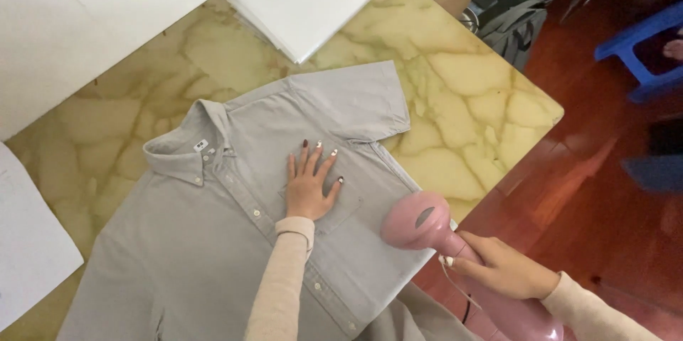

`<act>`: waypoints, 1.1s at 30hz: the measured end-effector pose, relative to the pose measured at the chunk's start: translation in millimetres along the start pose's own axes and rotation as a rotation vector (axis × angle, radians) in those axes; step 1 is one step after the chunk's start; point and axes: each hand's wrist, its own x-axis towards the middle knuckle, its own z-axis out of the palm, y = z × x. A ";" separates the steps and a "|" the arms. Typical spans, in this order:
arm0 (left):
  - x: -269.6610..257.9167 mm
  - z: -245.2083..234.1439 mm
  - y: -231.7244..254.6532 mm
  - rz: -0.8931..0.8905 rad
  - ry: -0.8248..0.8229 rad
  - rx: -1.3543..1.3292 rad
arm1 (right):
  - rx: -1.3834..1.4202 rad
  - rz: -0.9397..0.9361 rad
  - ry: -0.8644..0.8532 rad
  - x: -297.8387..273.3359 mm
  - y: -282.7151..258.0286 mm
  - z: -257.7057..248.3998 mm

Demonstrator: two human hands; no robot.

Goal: Using a handheld garment steamer to remove wrinkles from a short-sleeved shirt laid out on a table.

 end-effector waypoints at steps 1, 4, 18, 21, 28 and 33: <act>0.2 0.4 -0.1 0.007 -0.002 -0.003 | 0.005 0.004 0.004 -5.6 3.3 0.1; -0.6 1.5 -0.4 0.025 0.003 0.011 | -0.015 0.031 -0.010 -21.2 14.1 2.3; 5.4 -1.5 -1.4 -0.082 -0.272 0.040 | -0.247 0.091 -0.028 -53.3 57.7 10.0; -2.1 -9.0 -3.5 -0.056 -0.104 -0.028 | -0.246 0.083 -0.066 -52.9 36.3 0.2; -42.3 -38.0 6.8 -0.197 -0.118 -0.167 | -0.174 -0.083 -0.071 -11.9 -42.5 -19.8; -85.8 -35.6 19.5 -0.217 -0.098 0.002 | 0.004 -0.227 0.029 56.6 -77.7 -4.1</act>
